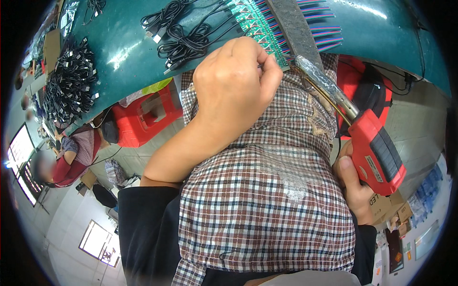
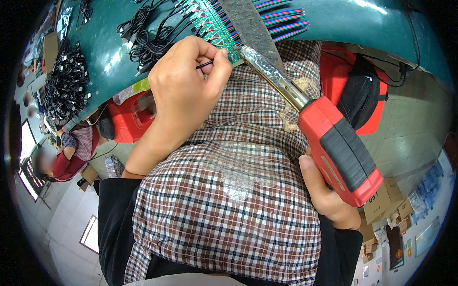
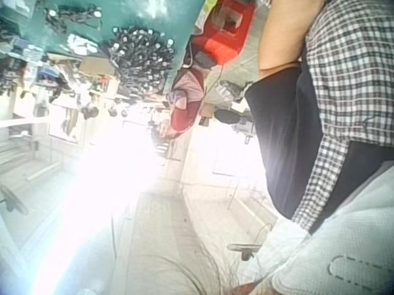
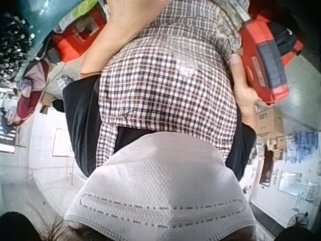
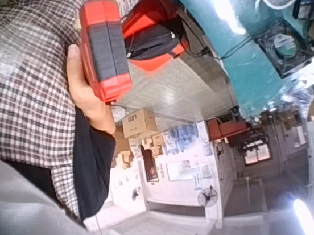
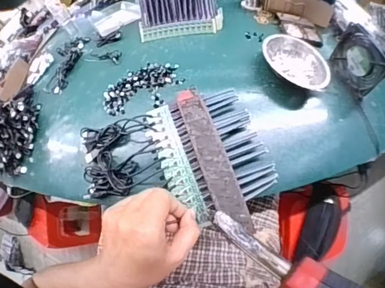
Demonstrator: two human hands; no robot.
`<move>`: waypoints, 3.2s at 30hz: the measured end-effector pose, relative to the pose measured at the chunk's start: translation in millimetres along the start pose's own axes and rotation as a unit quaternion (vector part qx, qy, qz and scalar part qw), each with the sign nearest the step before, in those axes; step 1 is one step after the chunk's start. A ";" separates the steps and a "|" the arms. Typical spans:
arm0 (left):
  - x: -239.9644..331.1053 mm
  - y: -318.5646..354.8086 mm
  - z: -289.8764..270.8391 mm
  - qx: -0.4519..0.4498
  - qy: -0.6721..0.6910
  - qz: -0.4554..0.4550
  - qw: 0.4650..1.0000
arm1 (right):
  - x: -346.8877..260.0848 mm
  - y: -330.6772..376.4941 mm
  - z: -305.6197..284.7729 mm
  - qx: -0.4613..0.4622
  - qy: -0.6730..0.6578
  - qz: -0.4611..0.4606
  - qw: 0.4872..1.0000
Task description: The worker is assembling electronic components by inserting small connectors into a green circuit board on a factory production line.
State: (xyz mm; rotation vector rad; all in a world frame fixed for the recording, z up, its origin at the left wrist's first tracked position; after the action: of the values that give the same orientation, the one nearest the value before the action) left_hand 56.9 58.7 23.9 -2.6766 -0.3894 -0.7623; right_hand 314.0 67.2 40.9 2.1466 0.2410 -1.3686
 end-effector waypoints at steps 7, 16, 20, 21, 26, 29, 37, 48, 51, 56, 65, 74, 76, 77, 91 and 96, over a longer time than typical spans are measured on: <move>3.5 -1.1 -1.1 0.000 -0.009 0.009 1.000 | 5.4 3.1 2.2 -0.030 -0.017 0.021 0.999; 0.7 -0.8 -0.1 0.006 -0.007 0.011 1.000 | -8.9 -9.2 4.6 -0.026 -0.047 -0.019 0.998; 3.5 -1.7 -4.2 0.015 -0.008 0.010 1.000 | -4.4 -12.3 2.7 0.007 -0.097 -0.034 0.995; 4.8 -2.0 -3.1 0.013 0.003 0.007 1.000 | -1.8 -11.6 -0.1 0.016 -0.079 -0.028 0.996; 11.2 -4.9 -8.3 0.013 -0.002 0.025 1.000 | -9.2 -13.6 0.5 0.092 -0.170 -0.032 0.981; 4.5 -19.1 -26.8 0.040 -0.028 0.048 0.998 | -12.5 -17.5 -2.7 0.122 -0.176 -0.041 0.976; -198.3 -103.6 -126.3 0.264 -0.317 -0.145 0.899 | -12.7 -22.4 -1.0 0.097 -0.188 -0.069 0.975; -219.9 -111.7 -186.0 0.404 -0.241 -0.183 0.863 | -20.9 -29.4 1.1 0.111 -0.176 -0.066 0.976; -193.1 -115.1 -219.3 0.455 -0.079 -0.122 0.878 | -23.9 -30.4 1.3 0.100 -0.180 -0.064 0.977; -153.3 -117.1 -213.4 0.329 0.334 -0.068 0.880 | -19.6 -26.6 0.0 0.103 -0.187 -0.042 0.976; -43.4 -45.6 -69.9 -0.107 0.344 -0.220 0.906 | -18.3 -30.1 1.4 0.075 -0.192 -0.055 0.977; -34.2 -16.0 -29.8 -0.103 0.333 -0.254 0.902 | -16.8 -21.7 3.6 0.045 -0.182 -0.068 0.980; -31.0 -10.6 -23.4 -0.104 0.350 -0.251 0.897 | -14.4 -21.0 2.8 0.044 -0.169 -0.067 0.982; -27.0 -9.3 -23.1 -0.100 0.331 -0.239 0.907 | -13.9 -20.3 2.7 0.041 -0.154 -0.071 0.985; -5.6 -1.7 -7.8 -0.044 0.086 -0.086 0.992 | 3.2 4.2 -0.3 -0.050 0.016 -0.037 0.998; -4.1 -1.7 -6.5 -0.013 0.071 -0.048 0.996 | -7.9 -1.6 2.7 -0.036 0.038 -0.085 0.995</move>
State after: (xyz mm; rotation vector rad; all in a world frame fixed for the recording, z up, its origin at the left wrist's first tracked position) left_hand 50.0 57.1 27.3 -2.6231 -0.4766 -0.9855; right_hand 307.5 68.2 46.5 2.1601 0.5062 -1.3502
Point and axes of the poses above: each hand's wrist, its own y-axis away from the middle knuckle, its own z-axis out of the palm, x = y × z, the point moved 7 cm from there along -y, towards the middle knuckle, and after that the axes turned 3 degrees about -z, right-handed, at the moved point
